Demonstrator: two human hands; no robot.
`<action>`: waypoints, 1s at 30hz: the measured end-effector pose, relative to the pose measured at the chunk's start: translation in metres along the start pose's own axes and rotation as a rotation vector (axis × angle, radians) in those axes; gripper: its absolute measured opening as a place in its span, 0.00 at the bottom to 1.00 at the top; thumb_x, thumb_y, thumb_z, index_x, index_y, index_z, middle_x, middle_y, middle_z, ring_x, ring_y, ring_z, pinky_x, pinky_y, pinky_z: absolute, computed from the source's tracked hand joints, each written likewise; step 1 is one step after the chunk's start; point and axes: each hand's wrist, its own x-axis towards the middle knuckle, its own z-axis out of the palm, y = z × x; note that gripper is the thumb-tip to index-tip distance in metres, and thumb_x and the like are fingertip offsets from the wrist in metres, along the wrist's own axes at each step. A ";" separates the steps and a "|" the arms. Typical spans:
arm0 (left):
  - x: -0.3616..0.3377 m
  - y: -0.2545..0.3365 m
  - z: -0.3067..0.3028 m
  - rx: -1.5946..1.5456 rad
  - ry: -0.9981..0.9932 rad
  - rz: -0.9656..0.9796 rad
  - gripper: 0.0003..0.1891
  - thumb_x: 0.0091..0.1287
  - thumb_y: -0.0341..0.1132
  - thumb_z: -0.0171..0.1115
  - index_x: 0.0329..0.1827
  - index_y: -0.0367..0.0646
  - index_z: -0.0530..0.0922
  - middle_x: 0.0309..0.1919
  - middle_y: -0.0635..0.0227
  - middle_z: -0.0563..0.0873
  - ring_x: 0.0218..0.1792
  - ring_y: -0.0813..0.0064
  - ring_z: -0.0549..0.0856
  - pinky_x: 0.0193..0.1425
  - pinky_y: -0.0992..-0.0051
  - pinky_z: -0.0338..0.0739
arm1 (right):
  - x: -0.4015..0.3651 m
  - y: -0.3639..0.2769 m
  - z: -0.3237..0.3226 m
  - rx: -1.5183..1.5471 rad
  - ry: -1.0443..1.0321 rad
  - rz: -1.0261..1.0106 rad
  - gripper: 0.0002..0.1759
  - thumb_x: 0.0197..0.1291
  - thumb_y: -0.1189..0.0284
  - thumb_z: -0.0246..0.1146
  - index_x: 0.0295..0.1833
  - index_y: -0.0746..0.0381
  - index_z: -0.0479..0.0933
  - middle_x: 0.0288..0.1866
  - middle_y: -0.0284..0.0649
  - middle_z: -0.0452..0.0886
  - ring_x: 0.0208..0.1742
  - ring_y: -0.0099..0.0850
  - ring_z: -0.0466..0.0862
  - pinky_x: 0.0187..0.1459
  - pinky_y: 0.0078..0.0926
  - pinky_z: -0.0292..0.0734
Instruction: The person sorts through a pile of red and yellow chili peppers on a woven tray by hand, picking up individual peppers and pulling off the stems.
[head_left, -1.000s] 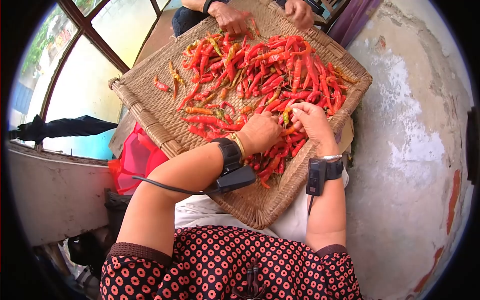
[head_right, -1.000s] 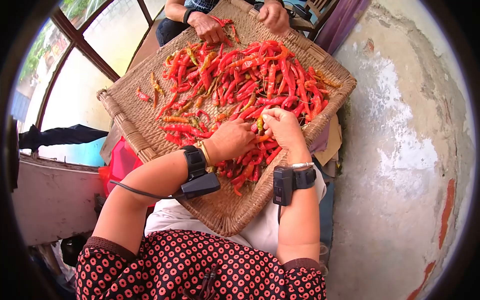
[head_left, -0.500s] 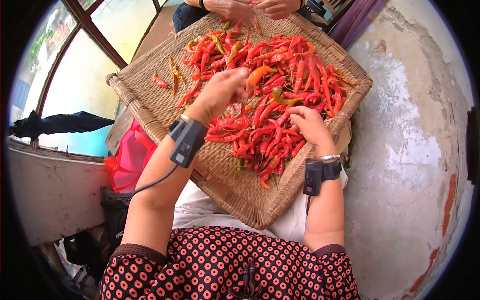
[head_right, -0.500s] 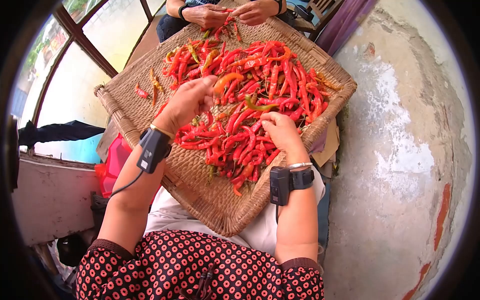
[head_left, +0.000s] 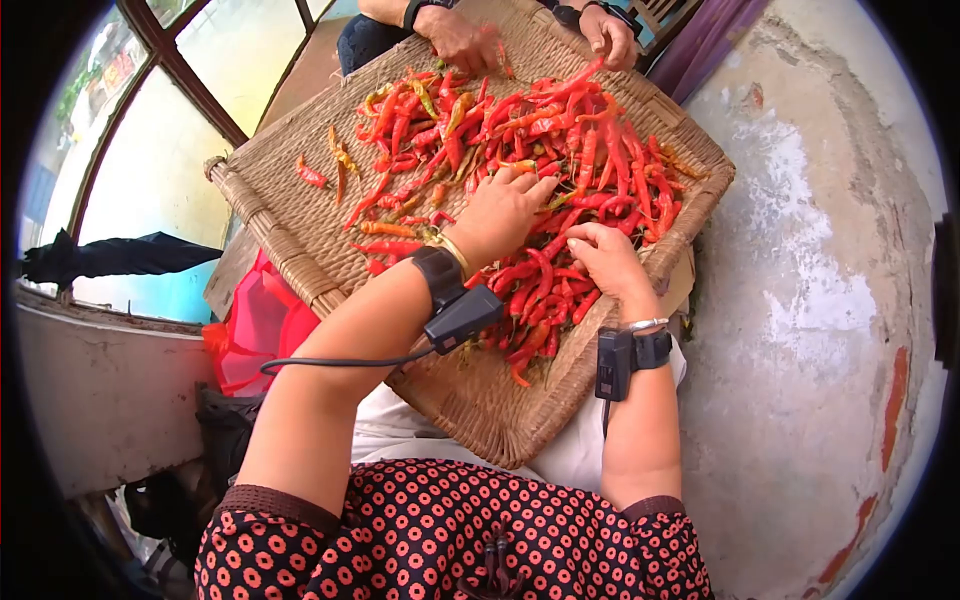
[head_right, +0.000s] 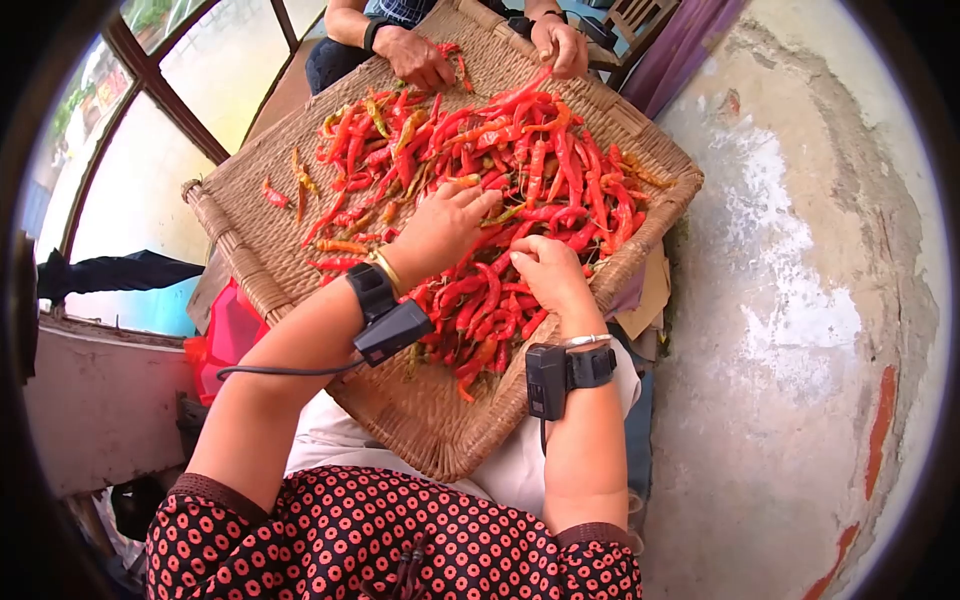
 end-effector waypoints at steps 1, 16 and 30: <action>0.000 -0.003 0.002 0.081 0.004 0.030 0.22 0.55 0.31 0.53 0.56 0.44 0.69 0.42 0.62 0.79 0.50 0.64 0.73 0.53 0.66 0.66 | 0.001 0.004 0.001 -0.016 -0.003 -0.009 0.15 0.52 0.68 0.60 0.43 0.67 0.77 0.29 0.40 0.80 0.28 0.26 0.79 0.32 0.24 0.73; -0.006 0.009 -0.053 -1.185 -0.264 -0.525 0.10 0.64 0.29 0.54 0.46 0.37 0.74 0.32 0.77 0.79 0.32 0.88 0.77 0.38 0.86 0.74 | -0.007 -0.021 -0.005 0.367 -0.091 0.034 0.14 0.56 0.73 0.58 0.48 0.64 0.75 0.31 0.34 0.77 0.30 0.20 0.76 0.34 0.17 0.72; -0.013 -0.004 -0.071 -1.200 -0.629 -0.700 0.10 0.64 0.35 0.55 0.45 0.40 0.75 0.27 0.75 0.80 0.24 0.91 0.75 0.25 0.89 0.69 | -0.013 -0.031 -0.008 0.406 -0.207 -0.009 0.07 0.57 0.73 0.57 0.39 0.65 0.75 0.25 0.31 0.76 0.23 0.17 0.73 0.27 0.14 0.70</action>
